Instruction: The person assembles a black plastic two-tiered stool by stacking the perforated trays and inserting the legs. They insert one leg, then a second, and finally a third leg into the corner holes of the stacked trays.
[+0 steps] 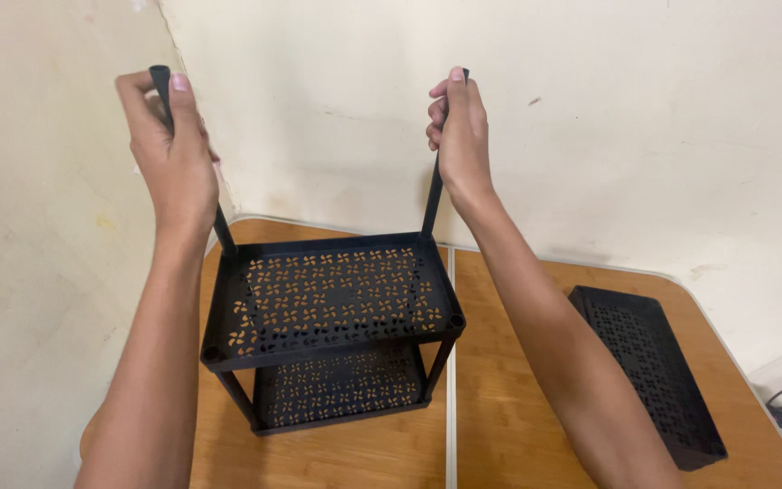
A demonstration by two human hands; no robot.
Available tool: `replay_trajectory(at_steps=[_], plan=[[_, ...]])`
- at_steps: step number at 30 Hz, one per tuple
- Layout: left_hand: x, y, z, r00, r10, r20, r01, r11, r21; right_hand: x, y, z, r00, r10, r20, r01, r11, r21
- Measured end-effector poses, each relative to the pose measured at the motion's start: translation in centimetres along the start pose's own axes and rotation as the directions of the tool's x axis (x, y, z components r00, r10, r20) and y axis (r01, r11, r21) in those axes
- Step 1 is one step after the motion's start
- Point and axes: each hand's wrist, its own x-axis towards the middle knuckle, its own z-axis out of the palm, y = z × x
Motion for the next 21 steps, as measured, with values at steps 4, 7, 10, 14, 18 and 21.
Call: replay_trajectory(at_steps=[4,7,10,14,18,21], plan=[[0.1,0.1,1.1,0.999,-0.031,-0.04,0.027,0.996,-0.088,0.1,-0.4,1.0,0.99,0.041,-0.132,-0.053,0.995,-0.086],[0.6,-0.9,1.4,0.996,-0.045,-0.08,0.041,0.998,-0.047,0.4,0.0,1.0,0.99,0.031,-0.135,-0.043,0.996,-0.082],[1.0,-2.0,1.5,0.995,-0.034,-0.091,0.033,0.999,-0.01,1.1,0.4,0.7,0.999,-0.03,-0.027,0.028,0.998,-0.058],[1.0,-2.6,1.3,0.994,0.068,-0.08,-0.065,0.997,0.048,2.2,0.4,-0.6,0.97,0.117,0.211,-0.147,0.98,0.131],[-0.6,-1.8,1.6,0.991,0.064,-0.113,-0.043,0.982,0.182,1.9,0.2,-1.0,0.963,0.124,0.24,-0.159,0.978,0.135],[-2.3,-0.8,2.1,0.93,0.345,-0.128,-0.23,0.818,0.528,0.9,0.2,-1.4,0.957,0.052,0.285,-0.109,0.977,0.185]])
